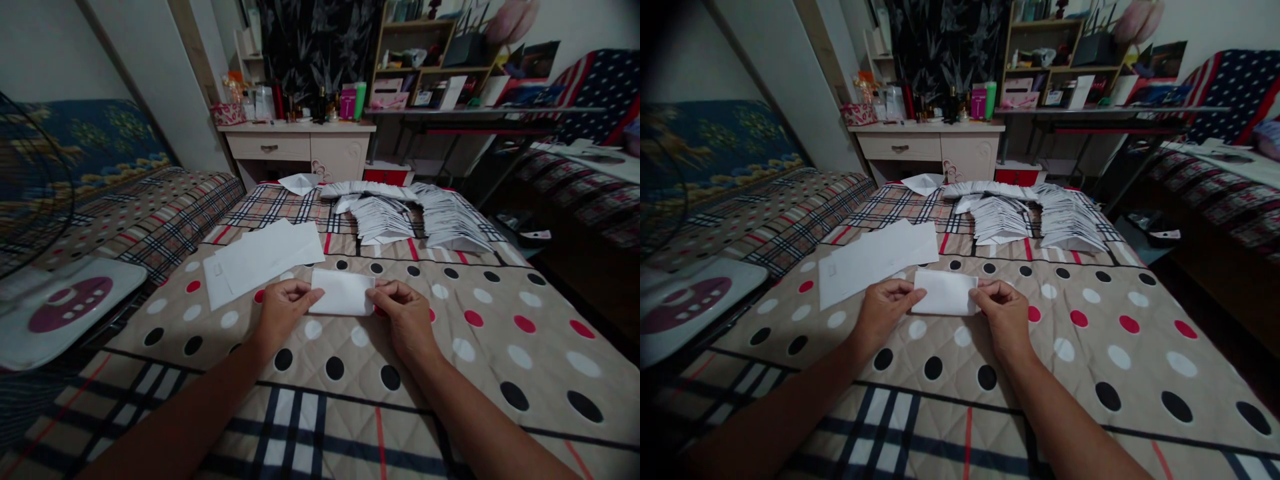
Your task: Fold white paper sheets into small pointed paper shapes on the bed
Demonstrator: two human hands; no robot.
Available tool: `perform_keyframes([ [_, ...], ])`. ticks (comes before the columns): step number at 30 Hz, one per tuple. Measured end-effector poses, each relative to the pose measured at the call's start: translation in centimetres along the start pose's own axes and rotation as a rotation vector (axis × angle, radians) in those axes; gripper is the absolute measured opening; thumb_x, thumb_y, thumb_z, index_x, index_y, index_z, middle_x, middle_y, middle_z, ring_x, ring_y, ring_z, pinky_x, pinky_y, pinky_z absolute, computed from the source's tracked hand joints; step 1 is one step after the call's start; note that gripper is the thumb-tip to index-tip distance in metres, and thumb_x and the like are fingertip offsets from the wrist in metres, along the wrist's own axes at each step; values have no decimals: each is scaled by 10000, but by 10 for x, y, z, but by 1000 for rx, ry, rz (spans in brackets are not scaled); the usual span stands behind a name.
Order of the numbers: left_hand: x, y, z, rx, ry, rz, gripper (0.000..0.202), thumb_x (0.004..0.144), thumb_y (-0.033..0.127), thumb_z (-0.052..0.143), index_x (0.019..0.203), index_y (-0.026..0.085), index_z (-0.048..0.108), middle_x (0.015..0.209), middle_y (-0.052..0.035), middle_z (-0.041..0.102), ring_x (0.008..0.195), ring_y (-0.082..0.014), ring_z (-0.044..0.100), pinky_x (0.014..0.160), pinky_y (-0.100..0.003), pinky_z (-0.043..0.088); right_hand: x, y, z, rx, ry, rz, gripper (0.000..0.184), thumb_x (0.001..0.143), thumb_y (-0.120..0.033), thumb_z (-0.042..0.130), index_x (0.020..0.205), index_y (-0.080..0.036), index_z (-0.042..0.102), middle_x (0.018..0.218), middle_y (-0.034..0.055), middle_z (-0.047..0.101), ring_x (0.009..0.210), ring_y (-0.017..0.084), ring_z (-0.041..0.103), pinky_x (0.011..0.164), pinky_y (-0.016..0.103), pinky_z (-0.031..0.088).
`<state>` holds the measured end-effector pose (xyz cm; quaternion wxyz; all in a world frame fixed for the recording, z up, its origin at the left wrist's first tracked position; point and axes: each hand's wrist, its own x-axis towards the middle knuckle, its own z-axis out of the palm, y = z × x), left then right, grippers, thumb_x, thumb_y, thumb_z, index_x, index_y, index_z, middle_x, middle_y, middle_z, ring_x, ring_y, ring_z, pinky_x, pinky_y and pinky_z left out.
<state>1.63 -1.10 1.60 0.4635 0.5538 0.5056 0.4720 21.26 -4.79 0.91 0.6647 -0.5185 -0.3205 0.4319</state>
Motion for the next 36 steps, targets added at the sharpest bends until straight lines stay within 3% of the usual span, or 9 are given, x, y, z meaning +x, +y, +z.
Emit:
perform_keyframes([
  [16,1,-3,-1,29,19,60,252,662,347,755,603,136,631,558,10,610,515,-88,538,476,-180,411,-2,0,0,-108,12,-43,205,588,-255,814,525,-183,633,817,52,688,766,175,622,694,290,496],
  [27,0,-4,1,7,58,53,269,629,334,774,594,138,593,545,21,590,501,-75,526,462,-167,388,-3,0,1,-88,-3,-31,192,582,-215,811,521,-177,633,789,35,680,762,152,623,691,260,482],
  [36,2,-8,0,-23,15,40,265,638,329,774,635,137,592,570,24,594,520,-77,548,481,-164,401,-2,0,0,-28,-26,-10,198,574,-184,813,525,-175,621,806,26,676,755,138,611,674,248,474],
])
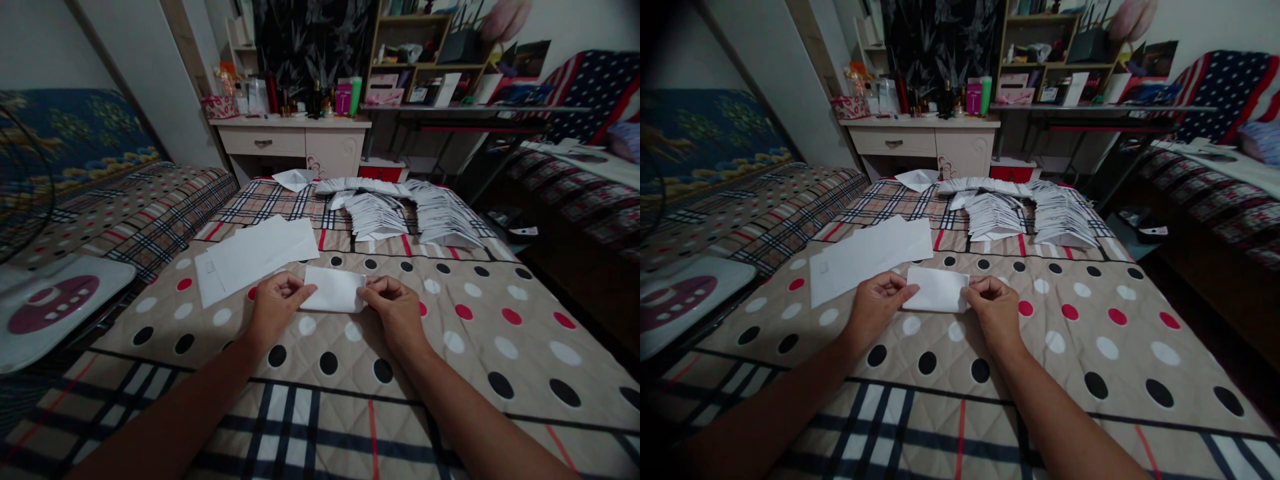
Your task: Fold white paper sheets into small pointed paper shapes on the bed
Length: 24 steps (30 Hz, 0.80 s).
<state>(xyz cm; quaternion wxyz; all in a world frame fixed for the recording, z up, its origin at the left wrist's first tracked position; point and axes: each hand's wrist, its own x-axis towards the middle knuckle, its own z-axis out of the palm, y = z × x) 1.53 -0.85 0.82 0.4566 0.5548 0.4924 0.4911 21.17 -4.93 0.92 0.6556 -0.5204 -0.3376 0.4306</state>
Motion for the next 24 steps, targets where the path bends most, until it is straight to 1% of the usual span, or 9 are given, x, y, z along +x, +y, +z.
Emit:
perform_keyframes([
  [6,-1,1,1,11,-7,14,266,648,338,772,630,139,596,563,18,598,508,-83,550,476,-174,408,2,-1,0,64,-2,13,193,555,-161,817,519,-170,628,769,12,666,752,121,609,683,224,471],
  [10,-1,3,2,9,0,5,275,635,337,774,605,140,583,535,24,580,481,-76,525,456,-171,390,3,-1,-1,101,21,42,222,512,-153,833,524,-162,612,737,7,664,693,111,594,610,206,451],
  [14,-1,6,2,16,0,0,276,629,332,771,588,139,578,520,30,564,472,-67,505,453,-166,379,3,-2,-2,100,9,72,249,509,-162,839,615,-171,614,629,-29,624,540,78,513,500,186,381],
  [16,-2,6,2,23,3,-1,279,628,335,770,584,139,576,514,32,556,468,-65,496,448,-165,372,2,-1,-2,95,2,68,269,510,-166,839,650,-175,609,619,-38,617,525,74,505,489,181,372],
  [21,-1,3,2,41,17,5,285,625,329,776,585,141,567,520,33,552,472,-65,490,446,-164,358,1,2,-1,-5,-3,25,236,553,-183,820,647,-167,605,642,-26,623,563,80,532,522,186,407],
  [24,-1,1,2,47,7,-3,289,627,324,781,608,143,556,552,24,576,503,-75,526,475,-167,392,1,6,-2,-71,0,-3,208,576,-191,802,652,-166,609,637,-21,619,568,86,538,532,193,419],
])
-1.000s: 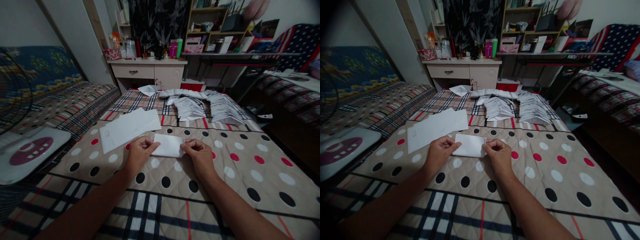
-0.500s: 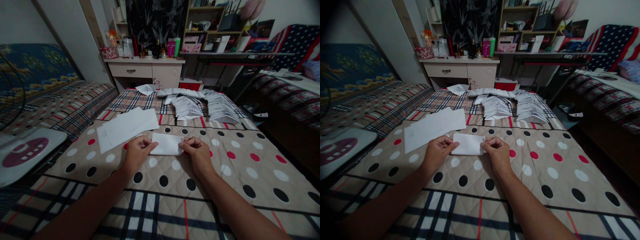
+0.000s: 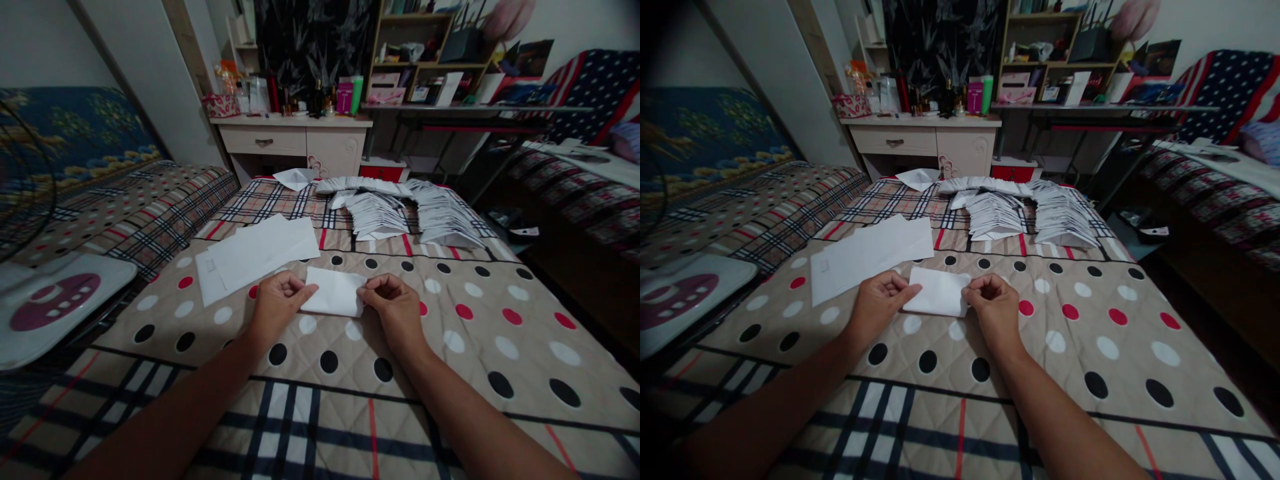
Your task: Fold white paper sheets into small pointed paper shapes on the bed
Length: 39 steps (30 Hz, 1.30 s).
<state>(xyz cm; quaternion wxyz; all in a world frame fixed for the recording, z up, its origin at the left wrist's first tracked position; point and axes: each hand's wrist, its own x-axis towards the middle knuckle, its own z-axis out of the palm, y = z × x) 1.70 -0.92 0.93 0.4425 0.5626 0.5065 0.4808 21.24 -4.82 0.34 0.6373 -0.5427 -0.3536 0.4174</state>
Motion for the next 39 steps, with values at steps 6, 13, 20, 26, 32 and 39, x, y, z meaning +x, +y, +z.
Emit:
perform_keyframes([
  [6,3,-6,-3,75,-77,57,258,705,261,747,846,188,544,592,54,599,529,-99,568,503,-183,418,-1,3,1,-155,-24,-23,164,600,-190,741,670,-170,593,633,-15,606,554,103,532,516,214,414],
  [13,15,-15,-8,674,-209,450,43,835,239,663,842,218,700,805,-17,695,765,-167,626,752,-311,477,-2,2,5,-497,-124,-177,104,648,-124,576,686,-207,526,593,-42,535,524,117,497,473,227,355],
  [20,13,-5,-6,887,-201,623,66,824,197,677,854,235,722,1158,-57,604,1108,-244,516,910,-400,434,1,4,3,-607,-163,-230,126,652,-113,525,719,-219,512,628,-36,550,548,129,526,490,234,362],
  [26,21,-12,-10,709,-409,608,54,870,191,623,905,200,664,1010,-30,645,1014,-190,568,914,-353,434,0,3,3,-640,-165,-236,131,655,-116,520,737,-219,518,608,-41,545,524,128,525,483,231,367],
  [32,15,-8,-4,853,-392,496,319,787,434,717,963,210,572,1098,-44,609,1070,-244,532,908,-394,399,-2,1,3,-660,-157,-250,118,660,-125,533,735,-216,522,616,-32,566,532,134,545,497,237,379],
  [39,0,1,25,1096,-224,443,616,659,719,675,912,175,534,1074,-125,571,1051,-327,480,863,-450,364,-4,1,4,-655,-152,-273,99,665,-137,551,724,-213,528,612,-34,566,539,133,542,528,245,392],
])
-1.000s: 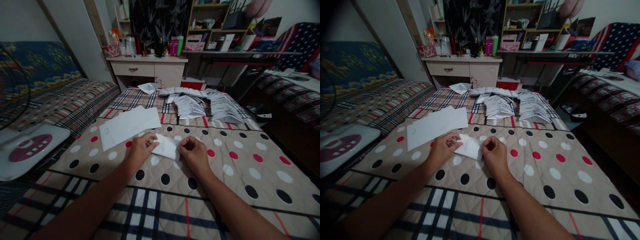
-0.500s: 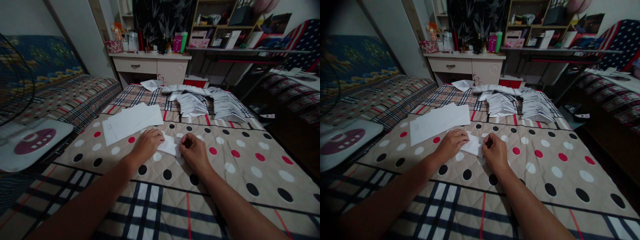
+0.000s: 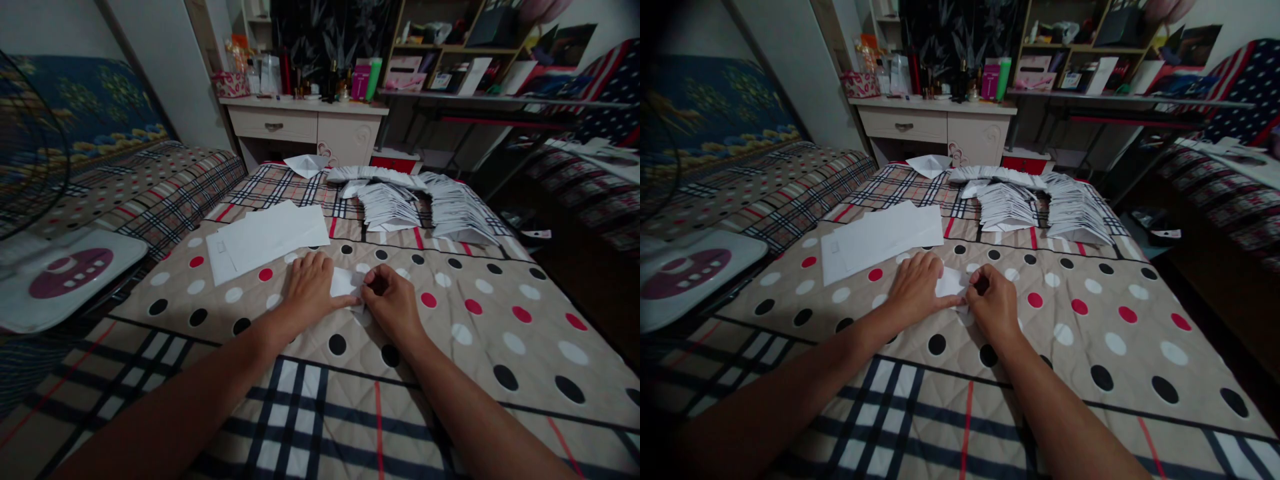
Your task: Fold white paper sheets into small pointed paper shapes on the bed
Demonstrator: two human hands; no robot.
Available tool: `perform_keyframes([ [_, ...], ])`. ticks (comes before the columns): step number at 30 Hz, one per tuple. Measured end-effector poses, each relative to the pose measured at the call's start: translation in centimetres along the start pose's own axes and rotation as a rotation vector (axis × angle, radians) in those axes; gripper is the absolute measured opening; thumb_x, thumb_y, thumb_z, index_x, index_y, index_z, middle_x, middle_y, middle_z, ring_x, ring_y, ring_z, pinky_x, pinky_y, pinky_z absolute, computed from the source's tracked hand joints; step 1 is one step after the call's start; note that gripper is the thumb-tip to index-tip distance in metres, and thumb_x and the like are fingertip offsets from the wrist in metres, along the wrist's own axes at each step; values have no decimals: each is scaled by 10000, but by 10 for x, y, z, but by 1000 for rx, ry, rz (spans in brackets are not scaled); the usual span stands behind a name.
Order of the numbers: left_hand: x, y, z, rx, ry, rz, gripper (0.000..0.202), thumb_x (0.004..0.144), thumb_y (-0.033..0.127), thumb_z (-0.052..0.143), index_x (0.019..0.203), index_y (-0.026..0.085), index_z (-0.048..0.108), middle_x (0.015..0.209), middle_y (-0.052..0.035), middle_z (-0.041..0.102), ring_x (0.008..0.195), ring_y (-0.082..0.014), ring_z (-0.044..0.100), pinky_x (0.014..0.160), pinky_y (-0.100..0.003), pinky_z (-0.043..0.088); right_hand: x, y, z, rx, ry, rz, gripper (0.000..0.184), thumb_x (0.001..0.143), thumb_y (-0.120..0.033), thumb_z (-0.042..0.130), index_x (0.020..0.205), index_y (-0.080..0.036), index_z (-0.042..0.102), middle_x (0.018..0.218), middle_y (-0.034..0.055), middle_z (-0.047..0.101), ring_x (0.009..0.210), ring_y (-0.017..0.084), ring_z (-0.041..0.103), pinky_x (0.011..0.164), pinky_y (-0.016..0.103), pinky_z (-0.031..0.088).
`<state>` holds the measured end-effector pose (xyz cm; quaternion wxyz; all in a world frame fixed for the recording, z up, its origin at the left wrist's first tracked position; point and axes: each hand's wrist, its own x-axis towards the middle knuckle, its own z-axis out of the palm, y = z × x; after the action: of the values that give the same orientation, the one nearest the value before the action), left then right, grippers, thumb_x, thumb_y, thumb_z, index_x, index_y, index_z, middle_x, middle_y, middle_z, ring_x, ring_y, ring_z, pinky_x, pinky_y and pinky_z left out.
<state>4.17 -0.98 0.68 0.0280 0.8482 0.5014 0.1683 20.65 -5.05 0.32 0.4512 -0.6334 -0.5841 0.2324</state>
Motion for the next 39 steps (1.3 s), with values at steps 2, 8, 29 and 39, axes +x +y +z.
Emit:
perform_keyframes([
  [2,0,-9,-1,-52,-42,22,537,712,655,680,931,188,530,1074,-96,576,1041,-300,491,854,-425,370,0,1,0,18,-12,-3,90,673,-138,548,720,-212,532,616,-32,566,541,133,544,528,245,393],
  [8,0,-52,-7,-311,-172,167,280,803,292,701,1041,257,558,1195,-16,583,1157,-234,497,949,-388,364,0,1,-1,88,-31,24,100,672,-134,556,723,-216,531,618,-37,554,543,131,533,511,240,395],
  [29,-4,-48,-3,-221,-154,120,345,809,196,602,1148,226,546,1279,-72,553,1222,-264,471,983,-436,373,-45,-22,35,-511,-427,-624,1079,829,-736,442,1532,-11,61,1579,280,95,1487,337,28,1165,563,238],
  [39,0,-57,-8,-438,-163,132,298,748,172,700,1023,266,633,1175,-5,594,1131,-217,530,1012,-389,379,-42,6,-29,-802,-376,-480,959,859,-710,425,1450,42,348,1522,297,276,1434,389,261,1124,561,322],
])
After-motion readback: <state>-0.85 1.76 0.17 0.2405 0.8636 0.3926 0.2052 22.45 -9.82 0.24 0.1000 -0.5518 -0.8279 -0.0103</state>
